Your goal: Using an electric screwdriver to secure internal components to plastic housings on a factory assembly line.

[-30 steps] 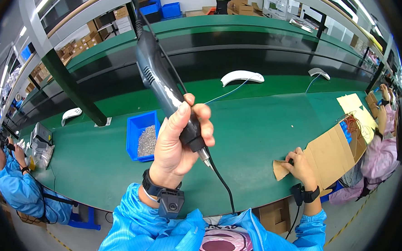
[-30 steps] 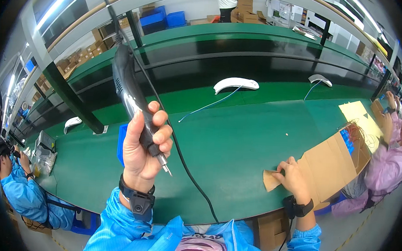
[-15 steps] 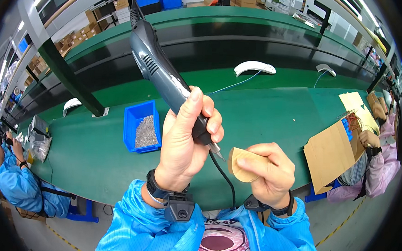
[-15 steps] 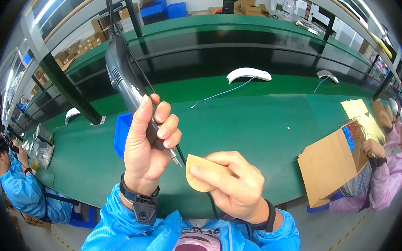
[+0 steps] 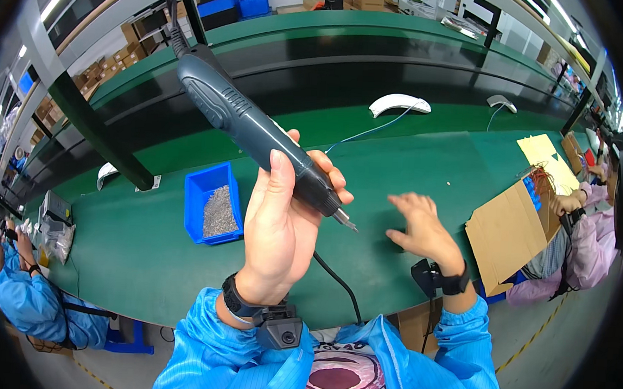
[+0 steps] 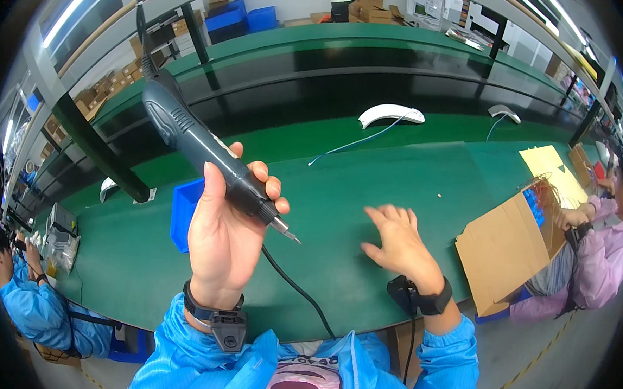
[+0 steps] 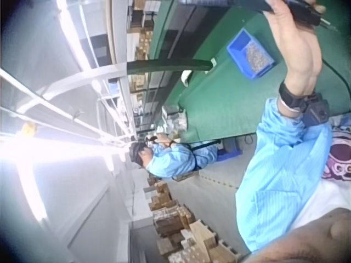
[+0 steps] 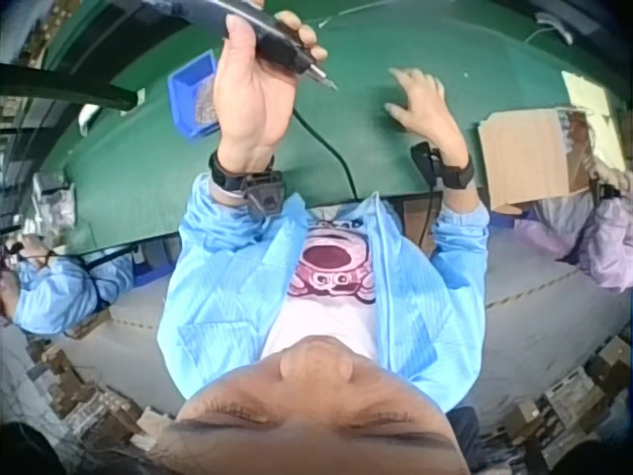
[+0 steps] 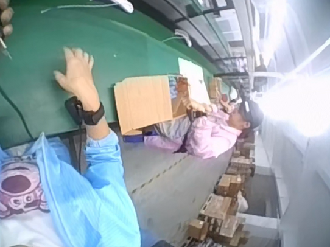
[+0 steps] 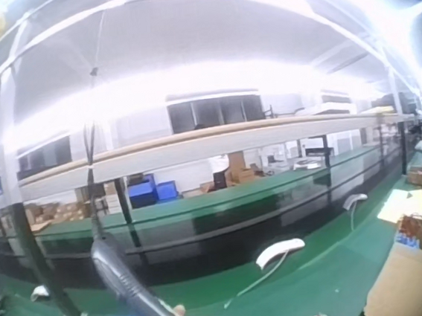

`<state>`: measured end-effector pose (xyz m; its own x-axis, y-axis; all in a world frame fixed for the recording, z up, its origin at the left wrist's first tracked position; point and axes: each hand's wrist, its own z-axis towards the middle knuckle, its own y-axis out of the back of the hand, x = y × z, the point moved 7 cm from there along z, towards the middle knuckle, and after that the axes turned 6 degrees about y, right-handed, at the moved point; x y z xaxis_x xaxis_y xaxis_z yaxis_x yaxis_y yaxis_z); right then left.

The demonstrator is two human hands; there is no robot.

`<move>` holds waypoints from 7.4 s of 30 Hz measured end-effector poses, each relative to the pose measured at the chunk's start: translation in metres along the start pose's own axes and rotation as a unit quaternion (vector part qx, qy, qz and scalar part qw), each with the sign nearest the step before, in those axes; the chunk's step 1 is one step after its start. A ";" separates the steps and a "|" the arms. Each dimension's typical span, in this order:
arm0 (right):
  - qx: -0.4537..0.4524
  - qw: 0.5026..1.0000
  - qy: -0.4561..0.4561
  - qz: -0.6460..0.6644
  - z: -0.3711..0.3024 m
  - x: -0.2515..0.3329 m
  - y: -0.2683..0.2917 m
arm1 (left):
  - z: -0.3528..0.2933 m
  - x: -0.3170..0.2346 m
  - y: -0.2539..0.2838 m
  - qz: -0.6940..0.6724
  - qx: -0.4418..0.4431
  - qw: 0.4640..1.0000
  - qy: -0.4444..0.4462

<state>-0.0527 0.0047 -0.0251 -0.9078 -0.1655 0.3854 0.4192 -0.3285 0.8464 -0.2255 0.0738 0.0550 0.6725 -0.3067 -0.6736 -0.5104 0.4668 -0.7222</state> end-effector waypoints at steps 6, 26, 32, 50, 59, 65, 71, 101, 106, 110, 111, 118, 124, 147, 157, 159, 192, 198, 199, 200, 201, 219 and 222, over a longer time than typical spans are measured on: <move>-0.088 0.978 0.186 0.019 0.028 0.121 0.068 | 0.001 0.002 0.006 0.027 0.009 0.999 -0.023; -0.060 0.987 0.067 0.132 0.022 0.051 0.034 | 0.016 -0.032 0.031 0.033 0.012 0.996 -0.086; 0.093 0.995 -0.005 -0.022 0.007 -0.001 -0.075 | 0.014 -0.039 0.038 -0.016 0.007 0.995 -0.094; 0.103 0.977 -0.188 -0.013 -0.040 -0.069 -0.035 | 0.017 -0.039 0.053 -0.144 0.064 0.987 -0.033; -0.139 0.890 -0.076 0.428 0.023 0.099 -0.027 | 0.009 -0.047 0.062 -0.130 0.055 0.988 -0.068; -0.116 0.864 0.078 0.484 0.037 0.150 -0.044 | 0.009 -0.053 0.067 -0.106 0.037 0.990 -0.083; 0.009 0.742 0.053 0.669 0.047 0.158 -0.043 | 0.005 -0.056 0.073 -0.034 -0.003 0.992 -0.118; 0.032 0.897 0.070 0.435 0.065 0.206 -0.058 | -0.013 -0.091 0.097 -0.128 0.069 0.989 -0.038; -0.061 0.925 0.287 0.242 0.072 0.220 -0.055 | -0.016 -0.089 0.098 -0.148 0.088 0.985 0.002; -0.076 0.916 0.385 0.089 0.073 0.209 -0.070 | -0.019 -0.089 0.096 -0.228 0.130 0.962 0.081; -0.063 0.923 0.372 0.083 0.076 0.202 -0.073 | -0.019 -0.089 0.098 -0.228 0.129 0.962 0.079; -0.038 0.917 0.252 0.307 0.081 0.199 -0.064 | -0.015 -0.095 0.113 -0.191 0.110 0.974 0.056; 0.020 0.905 0.143 0.399 0.080 0.220 -0.073 | -0.013 -0.098 0.120 -0.187 0.091 0.977 0.043; -0.050 0.927 0.205 0.309 0.076 0.249 -0.091 | -0.029 -0.147 0.163 -0.121 0.078 0.980 -0.135; -0.163 0.940 0.174 0.244 0.089 0.269 -0.109 | -0.031 -0.151 0.179 -0.108 0.057 0.982 -0.141; -0.218 0.943 0.237 0.086 0.086 0.283 -0.109 | -0.033 -0.152 0.180 -0.103 0.053 0.983 -0.146; -0.041 0.947 0.300 0.105 0.120 0.294 -0.131 | -0.037 -0.179 0.215 -0.075 0.032 0.995 -0.052; -0.034 0.947 0.166 0.275 0.122 0.301 -0.139 | -0.038 -0.186 0.220 -0.064 0.023 0.995 -0.079; -0.037 0.943 0.162 0.287 0.122 0.305 -0.142 | -0.038 -0.187 0.222 -0.057 0.020 0.995 -0.085; -0.044 0.939 0.150 0.307 0.120 0.307 -0.146 | -0.037 -0.186 0.222 -0.057 0.020 0.995 -0.083; -0.043 0.939 0.150 0.308 0.122 0.310 -0.150 | -0.039 -0.188 0.222 -0.055 0.018 0.995 -0.087; -0.084 0.937 0.274 0.201 0.146 0.328 -0.158 | -0.045 -0.206 0.241 -0.161 0.086 0.982 0.049; -0.056 0.928 0.258 0.262 0.143 0.341 -0.161 | -0.048 -0.215 0.244 -0.162 0.100 0.981 0.039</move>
<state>-0.4315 0.1348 0.0222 -0.4636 -0.7430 0.4827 0.8265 -0.1663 0.5378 -0.5204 0.2136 0.0155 0.7356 -0.5246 -0.4287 -0.1555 0.4851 -0.8605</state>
